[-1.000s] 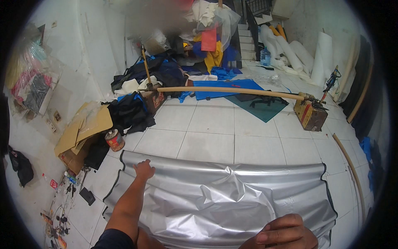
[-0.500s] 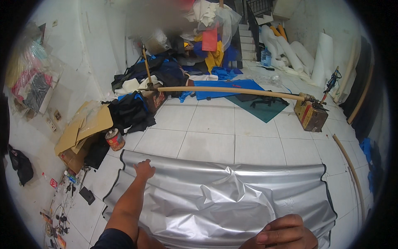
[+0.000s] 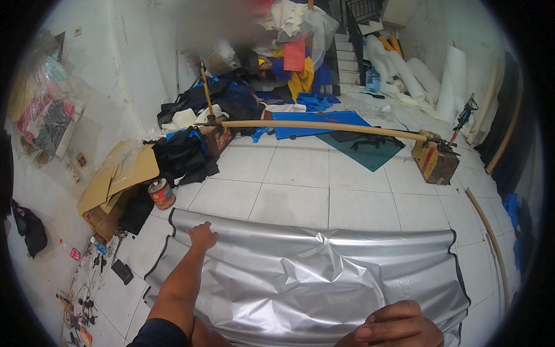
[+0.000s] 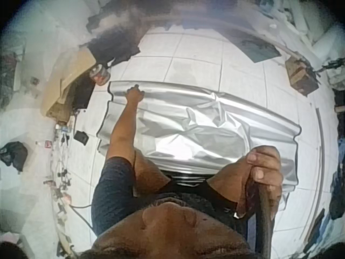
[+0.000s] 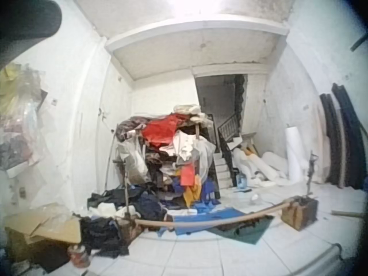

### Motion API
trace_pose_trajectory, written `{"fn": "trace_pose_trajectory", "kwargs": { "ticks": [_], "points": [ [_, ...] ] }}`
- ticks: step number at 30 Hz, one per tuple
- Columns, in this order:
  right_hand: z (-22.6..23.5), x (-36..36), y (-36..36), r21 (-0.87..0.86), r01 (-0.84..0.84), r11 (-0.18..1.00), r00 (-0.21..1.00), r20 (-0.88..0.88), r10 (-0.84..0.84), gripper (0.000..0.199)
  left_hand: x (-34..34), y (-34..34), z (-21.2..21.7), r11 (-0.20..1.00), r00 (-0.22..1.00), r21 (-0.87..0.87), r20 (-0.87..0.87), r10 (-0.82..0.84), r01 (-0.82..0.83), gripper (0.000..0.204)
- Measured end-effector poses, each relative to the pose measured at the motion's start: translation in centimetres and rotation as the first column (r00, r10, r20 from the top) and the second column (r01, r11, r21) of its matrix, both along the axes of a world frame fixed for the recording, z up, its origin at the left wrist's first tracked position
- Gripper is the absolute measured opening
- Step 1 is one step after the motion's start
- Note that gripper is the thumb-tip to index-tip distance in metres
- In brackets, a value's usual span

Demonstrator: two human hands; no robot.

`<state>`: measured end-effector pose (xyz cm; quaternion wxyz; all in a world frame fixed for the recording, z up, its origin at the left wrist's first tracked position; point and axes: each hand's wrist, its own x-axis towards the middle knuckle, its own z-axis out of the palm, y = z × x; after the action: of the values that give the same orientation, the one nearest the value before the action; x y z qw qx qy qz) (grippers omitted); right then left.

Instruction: The person holds, smooths, and positions a silver fabric sheet on the floor by hand.

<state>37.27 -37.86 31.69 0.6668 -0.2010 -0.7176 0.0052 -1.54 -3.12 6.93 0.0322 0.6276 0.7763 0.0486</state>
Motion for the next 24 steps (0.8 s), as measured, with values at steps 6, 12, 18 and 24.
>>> {"fn": "trace_pose_trajectory", "kwargs": {
  "ticks": [6, 12, 18, 24],
  "points": [
    [-1.0, -0.6, 0.9, 0.096, -0.016, 0.995, 0.996, -0.087, 0.025, 0.041, -0.1, 0.2, 0.2, 0.999, 1.0, -0.049, -0.016, 0.003, -0.004, 0.059],
    [-1.5, -0.8, 2.5, 0.199, -0.131, 0.971, 0.987, -0.065, 0.147, 0.059, -0.4, 0.1, 0.3, 1.0, 1.0, 0.001, -0.003, 0.012, -0.012, 0.055],
    [-1.5, -1.2, 2.9, 0.076, -0.276, 0.958, 0.961, -0.003, 0.277, 0.065, -1.6, 0.1, 1.1, 0.998, 0.998, 0.039, 0.029, 0.055, -0.056, 0.055],
    [-2.8, 0.1, 2.8, -0.159, -0.449, 0.879, 0.892, -0.02, 0.452, 0.065, -5.4, 2.0, 5.0, 0.959, 0.853, 0.185, 0.514, 0.092, -0.216, 0.066]
  ]
}}
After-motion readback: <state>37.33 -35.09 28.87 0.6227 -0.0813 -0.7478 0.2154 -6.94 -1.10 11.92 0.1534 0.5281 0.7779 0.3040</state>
